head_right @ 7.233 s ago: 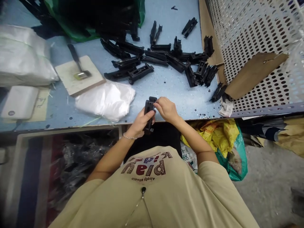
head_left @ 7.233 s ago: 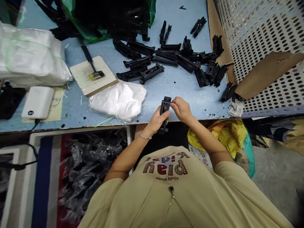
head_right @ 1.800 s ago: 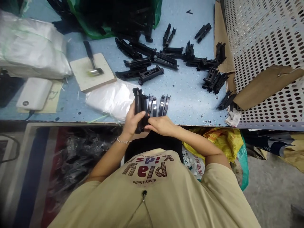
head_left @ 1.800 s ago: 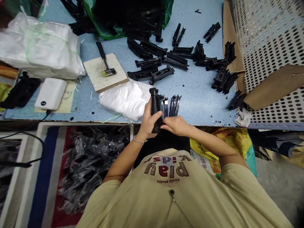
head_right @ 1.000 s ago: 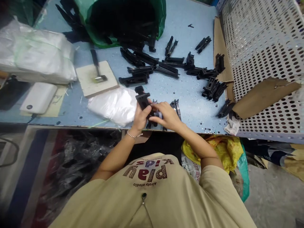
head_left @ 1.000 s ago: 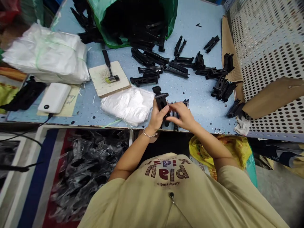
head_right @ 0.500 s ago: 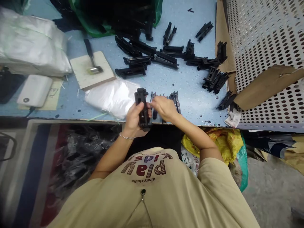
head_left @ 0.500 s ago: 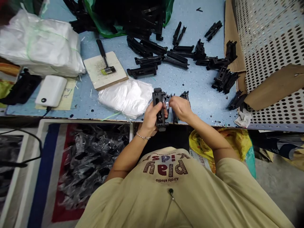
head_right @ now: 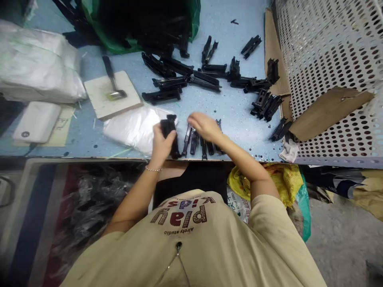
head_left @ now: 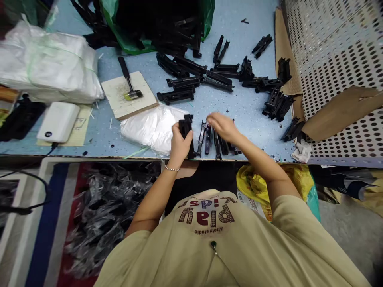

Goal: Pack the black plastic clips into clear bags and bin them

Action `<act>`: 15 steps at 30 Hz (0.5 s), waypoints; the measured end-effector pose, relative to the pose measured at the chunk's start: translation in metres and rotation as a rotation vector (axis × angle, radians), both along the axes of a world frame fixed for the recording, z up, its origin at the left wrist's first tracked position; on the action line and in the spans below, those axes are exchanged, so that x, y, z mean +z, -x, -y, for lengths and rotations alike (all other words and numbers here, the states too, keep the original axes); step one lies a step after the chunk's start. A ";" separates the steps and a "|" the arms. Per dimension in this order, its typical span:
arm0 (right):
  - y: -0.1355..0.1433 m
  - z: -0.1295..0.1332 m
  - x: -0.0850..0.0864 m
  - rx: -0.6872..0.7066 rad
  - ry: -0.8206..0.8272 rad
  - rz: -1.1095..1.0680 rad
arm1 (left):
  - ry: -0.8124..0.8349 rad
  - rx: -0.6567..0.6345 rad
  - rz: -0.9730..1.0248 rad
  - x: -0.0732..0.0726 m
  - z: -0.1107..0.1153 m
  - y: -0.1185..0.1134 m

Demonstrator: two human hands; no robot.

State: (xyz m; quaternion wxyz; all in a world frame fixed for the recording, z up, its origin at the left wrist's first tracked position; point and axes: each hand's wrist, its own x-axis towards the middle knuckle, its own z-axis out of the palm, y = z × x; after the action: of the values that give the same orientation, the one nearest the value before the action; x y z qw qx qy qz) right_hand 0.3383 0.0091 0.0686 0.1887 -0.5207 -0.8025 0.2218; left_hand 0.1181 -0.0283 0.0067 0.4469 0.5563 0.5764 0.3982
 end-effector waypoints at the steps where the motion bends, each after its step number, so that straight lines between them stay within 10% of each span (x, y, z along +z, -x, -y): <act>1: -0.008 -0.030 -0.001 -0.122 -0.034 0.024 | 0.018 -0.011 -0.056 -0.010 -0.005 -0.004; 5: -0.040 -0.134 -0.015 -0.486 -0.034 0.225 | -0.025 -0.063 -0.146 -0.036 -0.013 -0.029; 8: -0.057 -0.164 -0.024 -0.546 0.051 0.306 | -0.118 -0.103 -0.255 -0.043 -0.012 -0.041; 15: -0.055 -0.070 -0.014 -0.402 0.554 -0.798 | -0.177 -0.185 -0.015 -0.018 -0.010 -0.045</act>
State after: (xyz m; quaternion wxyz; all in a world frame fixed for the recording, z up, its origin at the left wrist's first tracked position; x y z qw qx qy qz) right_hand 0.3935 0.0789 0.0542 0.3734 -0.5698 -0.4639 0.5663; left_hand 0.1627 -0.0186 -0.0115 0.4263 0.6474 0.4887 0.4004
